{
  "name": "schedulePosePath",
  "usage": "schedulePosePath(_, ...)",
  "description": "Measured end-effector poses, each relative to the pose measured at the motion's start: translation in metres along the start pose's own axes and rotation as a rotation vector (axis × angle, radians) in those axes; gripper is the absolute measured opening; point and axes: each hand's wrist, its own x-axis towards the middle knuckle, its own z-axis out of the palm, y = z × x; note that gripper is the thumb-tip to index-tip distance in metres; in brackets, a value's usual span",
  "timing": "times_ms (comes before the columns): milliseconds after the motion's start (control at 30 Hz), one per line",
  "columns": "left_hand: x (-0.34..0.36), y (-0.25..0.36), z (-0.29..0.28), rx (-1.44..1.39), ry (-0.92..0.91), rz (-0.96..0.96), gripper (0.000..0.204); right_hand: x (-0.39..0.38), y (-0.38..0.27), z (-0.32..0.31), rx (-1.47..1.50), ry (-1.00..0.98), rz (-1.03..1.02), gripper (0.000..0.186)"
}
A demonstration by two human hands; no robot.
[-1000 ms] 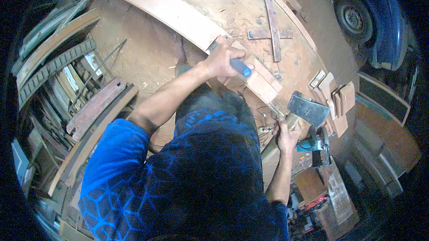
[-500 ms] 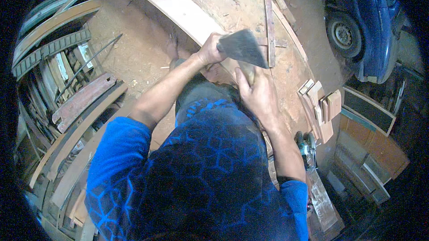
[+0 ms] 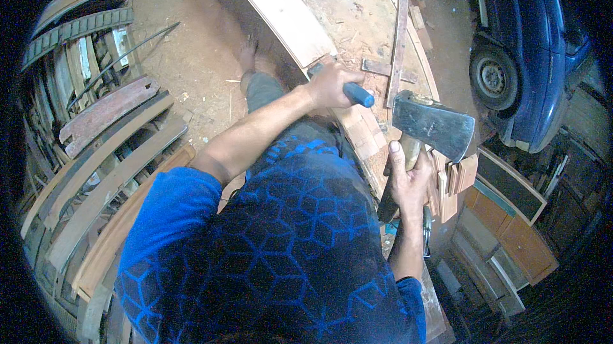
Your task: The person uses a chisel and a wooden mallet to carve and shape a long, curved piece of wood on a workbench. They repeatedly position the chisel against the wood and strike it with the mallet to remove material, occasionally adjusting the wood's position to work on different sections.
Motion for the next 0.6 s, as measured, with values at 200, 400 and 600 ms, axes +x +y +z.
schedulePosePath(200, -0.001, -0.011, -0.013, -0.081, 0.050, 0.024, 0.024, 0.003, 0.000, -0.006, 0.016, -0.008, 0.001, 0.028)
schedulePosePath(400, -0.008, -0.021, -0.030, -0.227, -0.002, 0.006, 0.036, -0.012, -0.032, -0.006, 0.055, 0.037, -0.071, 0.028)
schedulePosePath(600, -0.009, -0.027, -0.024, -0.065, 0.081, 0.181, 0.021, 0.022, -0.028, 0.035, -0.285, -0.093, -0.380, 0.031)
